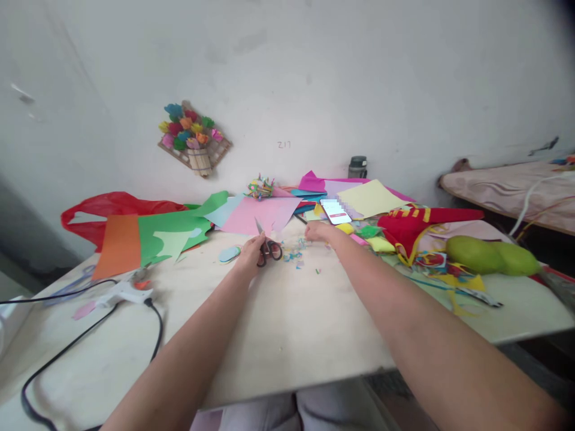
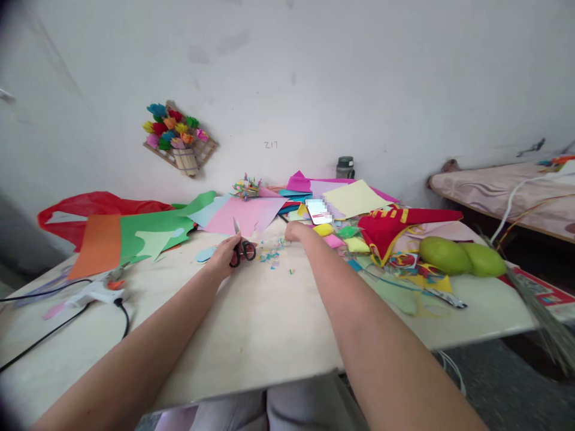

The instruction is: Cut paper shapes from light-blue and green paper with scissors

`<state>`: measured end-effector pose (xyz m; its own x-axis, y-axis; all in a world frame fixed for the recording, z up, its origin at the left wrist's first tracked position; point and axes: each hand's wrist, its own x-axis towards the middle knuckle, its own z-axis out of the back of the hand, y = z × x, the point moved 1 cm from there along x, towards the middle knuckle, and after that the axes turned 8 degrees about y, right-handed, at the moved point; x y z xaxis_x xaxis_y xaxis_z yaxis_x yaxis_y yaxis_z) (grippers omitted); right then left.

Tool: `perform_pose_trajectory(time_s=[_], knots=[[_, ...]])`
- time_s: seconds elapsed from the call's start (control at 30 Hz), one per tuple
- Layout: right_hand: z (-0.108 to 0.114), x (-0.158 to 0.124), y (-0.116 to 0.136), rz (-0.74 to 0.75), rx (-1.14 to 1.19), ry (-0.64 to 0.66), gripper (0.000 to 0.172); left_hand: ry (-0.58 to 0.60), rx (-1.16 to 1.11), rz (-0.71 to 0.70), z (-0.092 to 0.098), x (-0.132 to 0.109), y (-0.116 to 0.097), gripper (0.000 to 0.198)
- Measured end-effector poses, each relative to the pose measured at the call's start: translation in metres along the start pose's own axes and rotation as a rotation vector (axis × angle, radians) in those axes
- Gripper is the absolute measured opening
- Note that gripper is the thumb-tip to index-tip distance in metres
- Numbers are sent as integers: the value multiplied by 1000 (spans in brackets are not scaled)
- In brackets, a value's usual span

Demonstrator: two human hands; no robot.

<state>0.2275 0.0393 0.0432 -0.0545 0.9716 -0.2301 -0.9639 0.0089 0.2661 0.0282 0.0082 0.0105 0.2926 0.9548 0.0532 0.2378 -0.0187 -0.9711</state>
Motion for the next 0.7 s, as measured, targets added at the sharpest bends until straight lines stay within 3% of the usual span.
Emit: perform_pose_trajectory(time_s=[0.27,0.4,0.6,0.7], knots=[[2,-1,2,24,12,-1,19,-31,-9,20,-14,6,2,31],[-1,-1,1,40,55,-27,13,-98,-123,-66,-25,12,6,33],[-4,2,-11,71,190,-112,21,-182,-126,-95,-23,29,14,34],[-6,5,-17,94,278,-148,25,-167,-39,-54,-28,33,16,27]])
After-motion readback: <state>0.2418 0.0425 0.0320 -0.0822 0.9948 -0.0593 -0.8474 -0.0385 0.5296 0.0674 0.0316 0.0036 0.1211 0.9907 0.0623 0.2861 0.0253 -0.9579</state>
